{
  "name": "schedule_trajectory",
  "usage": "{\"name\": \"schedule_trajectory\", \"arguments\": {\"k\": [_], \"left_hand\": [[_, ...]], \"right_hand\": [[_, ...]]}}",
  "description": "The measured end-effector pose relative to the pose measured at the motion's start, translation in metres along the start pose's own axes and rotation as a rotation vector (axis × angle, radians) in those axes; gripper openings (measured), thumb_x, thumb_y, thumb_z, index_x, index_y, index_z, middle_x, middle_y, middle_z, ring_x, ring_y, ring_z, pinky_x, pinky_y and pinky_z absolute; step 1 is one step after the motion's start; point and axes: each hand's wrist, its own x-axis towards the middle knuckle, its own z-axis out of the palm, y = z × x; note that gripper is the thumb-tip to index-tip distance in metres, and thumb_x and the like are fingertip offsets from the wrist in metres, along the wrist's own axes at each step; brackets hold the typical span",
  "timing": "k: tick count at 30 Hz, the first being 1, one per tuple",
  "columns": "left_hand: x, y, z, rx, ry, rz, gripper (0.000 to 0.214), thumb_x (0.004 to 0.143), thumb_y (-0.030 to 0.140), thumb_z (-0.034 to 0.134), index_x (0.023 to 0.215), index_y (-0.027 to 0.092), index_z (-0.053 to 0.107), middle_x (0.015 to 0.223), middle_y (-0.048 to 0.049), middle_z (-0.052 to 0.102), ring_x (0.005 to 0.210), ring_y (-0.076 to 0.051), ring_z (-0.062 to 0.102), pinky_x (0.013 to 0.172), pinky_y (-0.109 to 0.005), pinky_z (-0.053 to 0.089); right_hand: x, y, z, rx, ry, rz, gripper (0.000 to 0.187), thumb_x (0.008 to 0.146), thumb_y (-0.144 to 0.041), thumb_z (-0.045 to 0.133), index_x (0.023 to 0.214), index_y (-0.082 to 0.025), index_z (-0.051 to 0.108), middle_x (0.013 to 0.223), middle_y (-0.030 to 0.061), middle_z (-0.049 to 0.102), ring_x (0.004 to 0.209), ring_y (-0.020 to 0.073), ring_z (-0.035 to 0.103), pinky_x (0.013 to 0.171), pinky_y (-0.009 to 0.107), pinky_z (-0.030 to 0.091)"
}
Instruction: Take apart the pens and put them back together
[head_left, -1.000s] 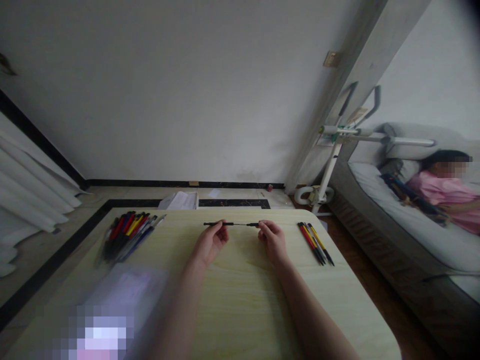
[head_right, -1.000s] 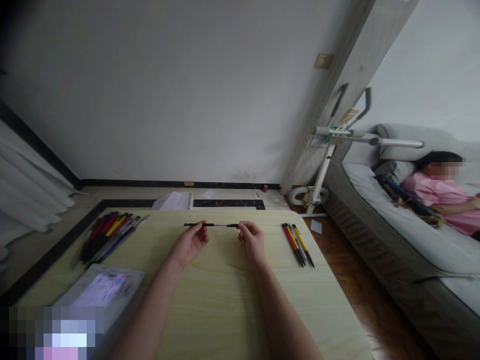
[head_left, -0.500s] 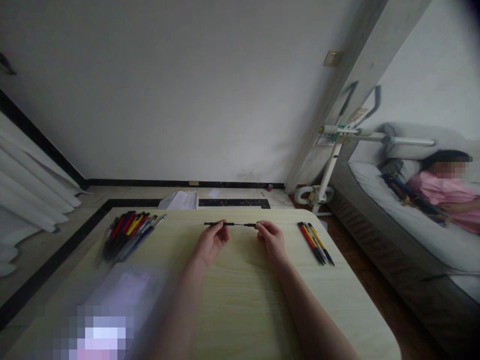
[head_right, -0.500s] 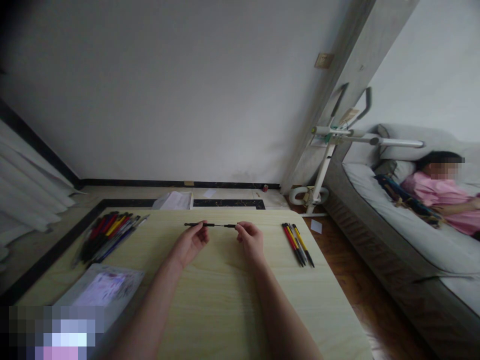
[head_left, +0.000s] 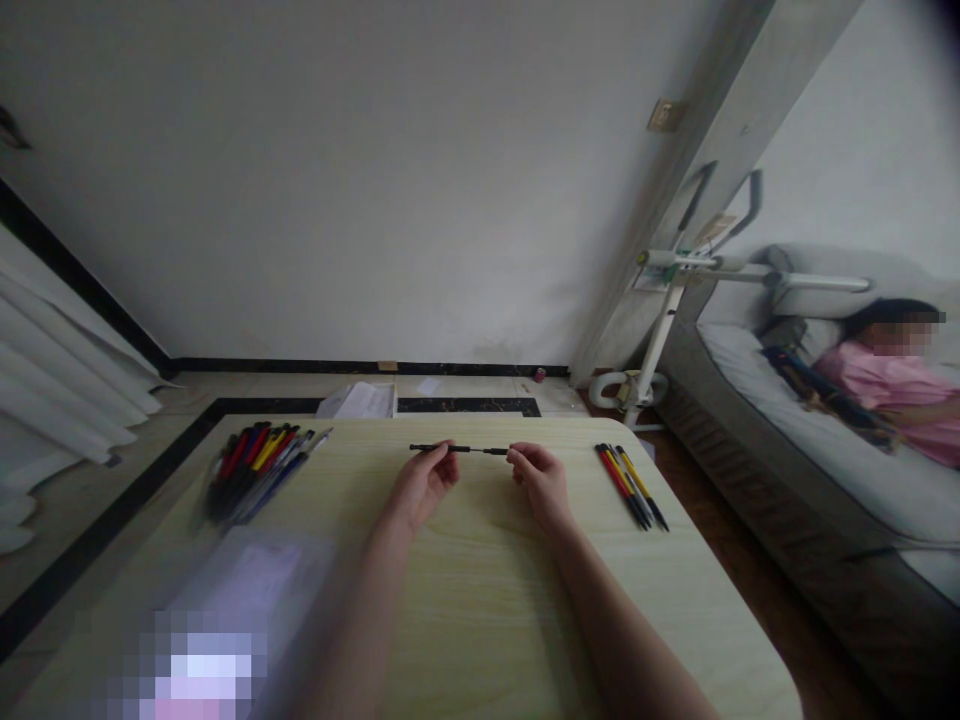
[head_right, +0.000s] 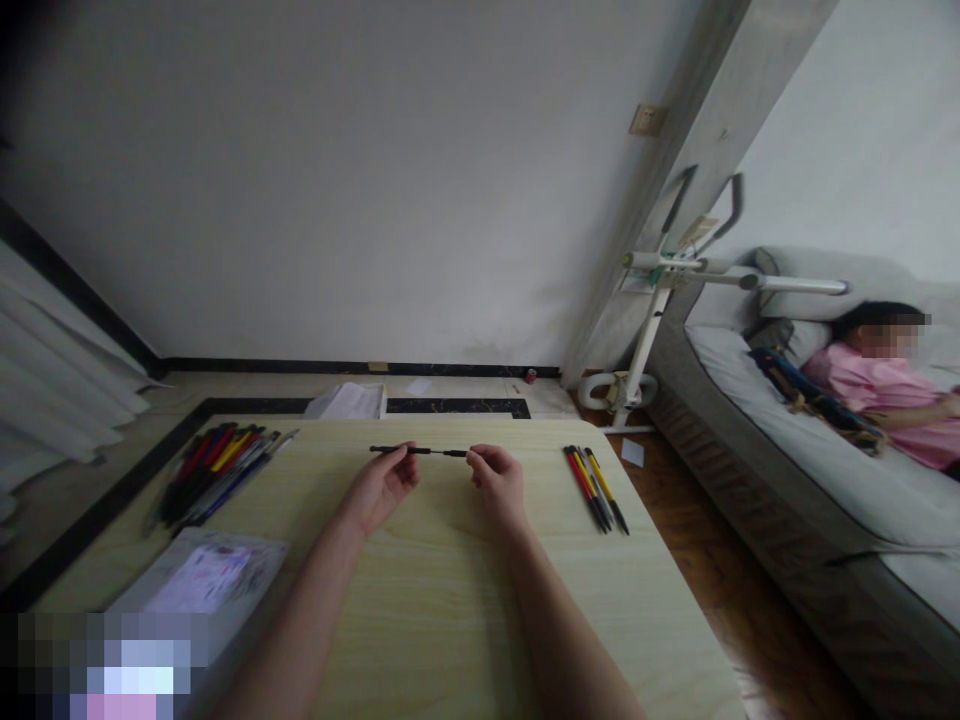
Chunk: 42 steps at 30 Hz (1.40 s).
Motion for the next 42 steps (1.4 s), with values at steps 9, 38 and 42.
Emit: {"name": "schedule_trajectory", "arguments": {"k": [9, 38, 42], "left_hand": [[-0.0003, -0.0003, 0.0008, 0.019, -0.007, 0.001, 0.02, 0.069, 0.015, 0.062, 0.088, 0.011, 0.061, 0.069, -0.0046, 0.061, 0.063, -0.01, 0.058, 0.058, -0.022, 0.048], [-0.0005, -0.0016, 0.0016, 0.075, -0.023, 0.025, 0.019, 0.068, 0.015, 0.063, 0.087, 0.011, 0.061, 0.068, -0.0043, 0.061, 0.063, -0.011, 0.057, 0.058, -0.022, 0.047], [0.0, -0.002, 0.002, 0.095, -0.019, 0.026, 0.019, 0.068, 0.016, 0.063, 0.087, 0.011, 0.061, 0.067, -0.0039, 0.061, 0.062, -0.011, 0.057, 0.057, -0.022, 0.047]], "right_hand": [[-0.0003, -0.0003, 0.0006, -0.012, -0.01, 0.01, 0.026, 0.062, -0.036, 0.065, 0.079, -0.016, 0.064, 0.055, -0.001, 0.054, 0.047, 0.0089, 0.045, 0.044, 0.022, 0.037], [-0.001, 0.0004, 0.0037, 0.003, -0.092, 0.046, 0.021, 0.061, -0.031, 0.066, 0.076, -0.016, 0.064, 0.056, -0.0011, 0.055, 0.046, 0.0078, 0.045, 0.043, 0.02, 0.034], [0.0001, 0.0026, 0.0031, -0.014, -0.099, 0.054, 0.022, 0.061, -0.032, 0.066, 0.076, -0.016, 0.064, 0.053, -0.0018, 0.054, 0.045, 0.0079, 0.045, 0.042, 0.02, 0.034]]}}
